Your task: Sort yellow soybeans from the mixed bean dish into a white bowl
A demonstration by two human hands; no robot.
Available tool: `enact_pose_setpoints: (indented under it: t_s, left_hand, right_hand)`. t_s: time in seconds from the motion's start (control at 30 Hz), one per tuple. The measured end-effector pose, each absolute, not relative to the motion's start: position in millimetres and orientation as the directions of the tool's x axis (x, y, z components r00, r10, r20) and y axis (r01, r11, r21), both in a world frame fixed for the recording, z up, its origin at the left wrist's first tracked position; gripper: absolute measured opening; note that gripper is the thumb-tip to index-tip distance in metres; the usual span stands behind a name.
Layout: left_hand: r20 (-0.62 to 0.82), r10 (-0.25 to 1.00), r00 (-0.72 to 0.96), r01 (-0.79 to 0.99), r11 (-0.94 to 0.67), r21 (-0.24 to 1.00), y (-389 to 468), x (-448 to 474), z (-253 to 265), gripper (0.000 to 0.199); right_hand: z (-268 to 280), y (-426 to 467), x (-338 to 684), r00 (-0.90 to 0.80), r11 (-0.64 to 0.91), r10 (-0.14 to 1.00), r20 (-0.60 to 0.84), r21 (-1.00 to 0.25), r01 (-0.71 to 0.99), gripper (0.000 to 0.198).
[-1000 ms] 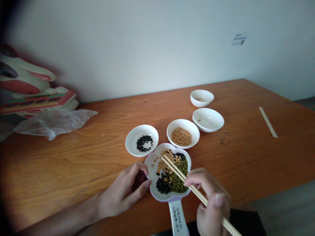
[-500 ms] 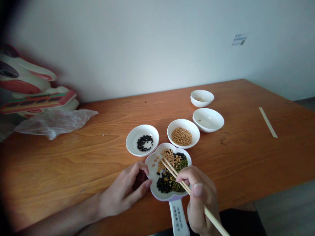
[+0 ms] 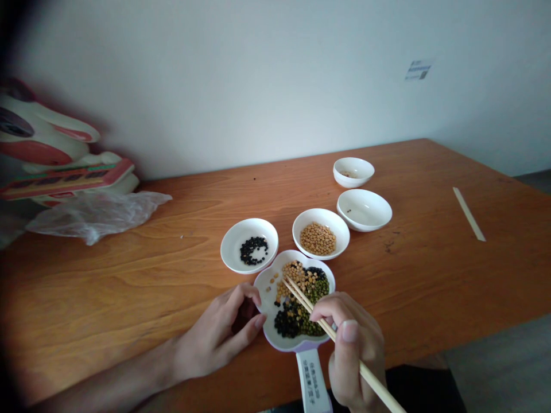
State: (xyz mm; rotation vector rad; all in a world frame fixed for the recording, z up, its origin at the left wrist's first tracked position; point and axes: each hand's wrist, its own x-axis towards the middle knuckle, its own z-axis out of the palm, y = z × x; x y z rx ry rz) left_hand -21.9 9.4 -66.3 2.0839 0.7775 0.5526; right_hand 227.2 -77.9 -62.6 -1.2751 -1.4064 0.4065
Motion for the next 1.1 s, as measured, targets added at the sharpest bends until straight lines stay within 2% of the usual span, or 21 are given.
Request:
enact_pose_setpoints:
  t_s: [0.17, 0.33, 0.43, 0.57, 0.9, 1.1]
  left_hand:
    - [0.101, 0.695, 0.711, 0.338, -0.465, 0.818, 10, -22, -67, 0.012]
    - [0.098, 0.693, 0.715, 0.336, -0.463, 0.82, 10, -22, -68, 0.011]
    - [0.099, 0.689, 0.718, 0.332, -0.464, 0.821, 9, -22, -67, 0.012]
    - [0.09, 0.692, 0.717, 0.341, -0.46, 0.82, 9, -23, -66, 0.012]
    - [0.11, 0.688, 0.718, 0.327, -0.472, 0.819, 10, -22, -66, 0.011]
    - [0.107, 0.691, 0.715, 0.331, -0.469, 0.819, 10, -23, -65, 0.011]
  right_hand:
    - [-62, -76, 228, 0.259, 0.344, 0.827, 0.499, -0.813, 0.469, 0.069]
    - [-62, -77, 232, 0.213, 0.377, 0.819, 0.532, -0.78, 0.5, 0.073]
    - [-60, -75, 230, 0.217, 0.353, 0.835, 0.506, -0.795, 0.494, 0.074]
    - [-59, -73, 225, 0.244, 0.312, 0.85, 0.467, -0.819, 0.482, 0.074]
    - [-61, -71, 227, 0.23, 0.36, 0.826, 0.515, -0.795, 0.488, 0.067]
    - [-62, -86, 235, 0.348, 0.314, 0.777, 0.525, -0.802, 0.508, 0.076]
